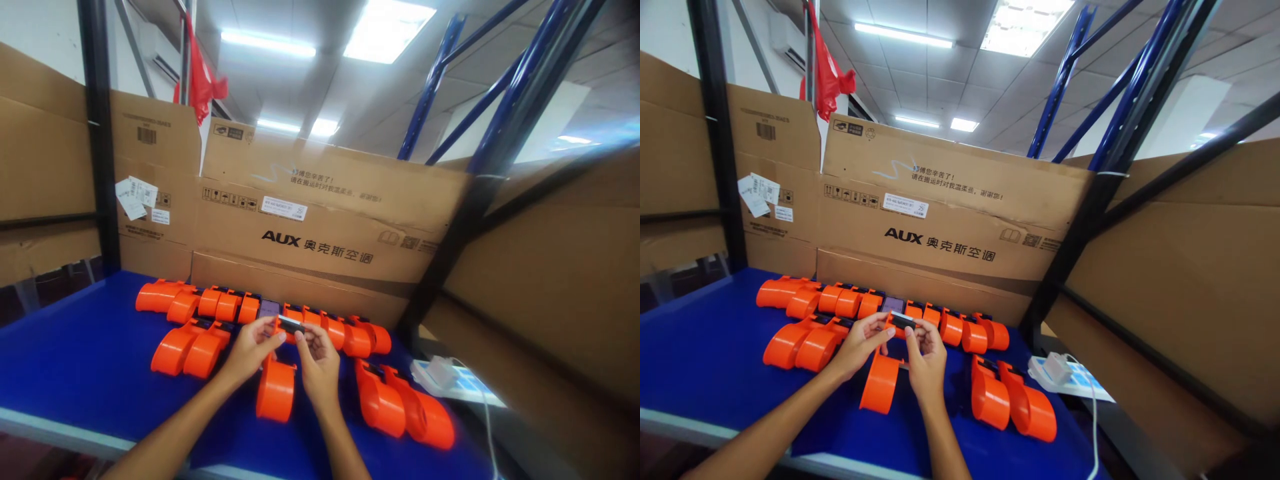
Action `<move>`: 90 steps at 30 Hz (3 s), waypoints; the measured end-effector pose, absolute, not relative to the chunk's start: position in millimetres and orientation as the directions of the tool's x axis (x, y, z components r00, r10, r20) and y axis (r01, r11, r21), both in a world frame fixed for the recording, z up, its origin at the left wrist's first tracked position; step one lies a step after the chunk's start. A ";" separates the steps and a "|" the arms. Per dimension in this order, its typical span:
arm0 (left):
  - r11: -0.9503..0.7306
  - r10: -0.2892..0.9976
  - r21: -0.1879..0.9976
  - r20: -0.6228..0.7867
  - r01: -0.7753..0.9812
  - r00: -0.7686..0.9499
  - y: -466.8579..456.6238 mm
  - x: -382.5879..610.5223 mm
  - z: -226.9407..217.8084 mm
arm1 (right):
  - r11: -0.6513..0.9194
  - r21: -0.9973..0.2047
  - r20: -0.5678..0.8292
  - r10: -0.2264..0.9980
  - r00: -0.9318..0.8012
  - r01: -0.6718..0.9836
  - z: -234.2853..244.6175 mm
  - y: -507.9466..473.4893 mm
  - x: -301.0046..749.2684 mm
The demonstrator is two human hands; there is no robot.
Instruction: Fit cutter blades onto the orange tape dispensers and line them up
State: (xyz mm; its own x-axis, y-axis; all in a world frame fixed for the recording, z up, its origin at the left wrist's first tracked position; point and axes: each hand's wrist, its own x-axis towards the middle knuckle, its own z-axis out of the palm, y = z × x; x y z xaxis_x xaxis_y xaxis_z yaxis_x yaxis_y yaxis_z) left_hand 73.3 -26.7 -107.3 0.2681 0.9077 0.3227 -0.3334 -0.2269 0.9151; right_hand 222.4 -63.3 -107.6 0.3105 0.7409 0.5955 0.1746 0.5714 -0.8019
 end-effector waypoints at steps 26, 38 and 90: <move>-0.248 0.879 0.925 0.339 -0.287 0.334 -20.8 74.4 -118.2 | 0.574 -0.722 0.675 0.708 0.208 0.387 -117.5 -62.2 229.2; -0.307 0.900 0.934 0.348 -0.183 0.264 -17.9 75.5 -125.1 | 0.572 -0.655 0.715 0.680 0.161 0.493 -108.5 -66.0 230.5; -0.228 0.954 0.930 0.273 -0.288 0.128 -14.2 62.1 -108.9 | -0.179 -0.190 0.250 0.942 0.223 0.965 -122.9 -61.8 272.9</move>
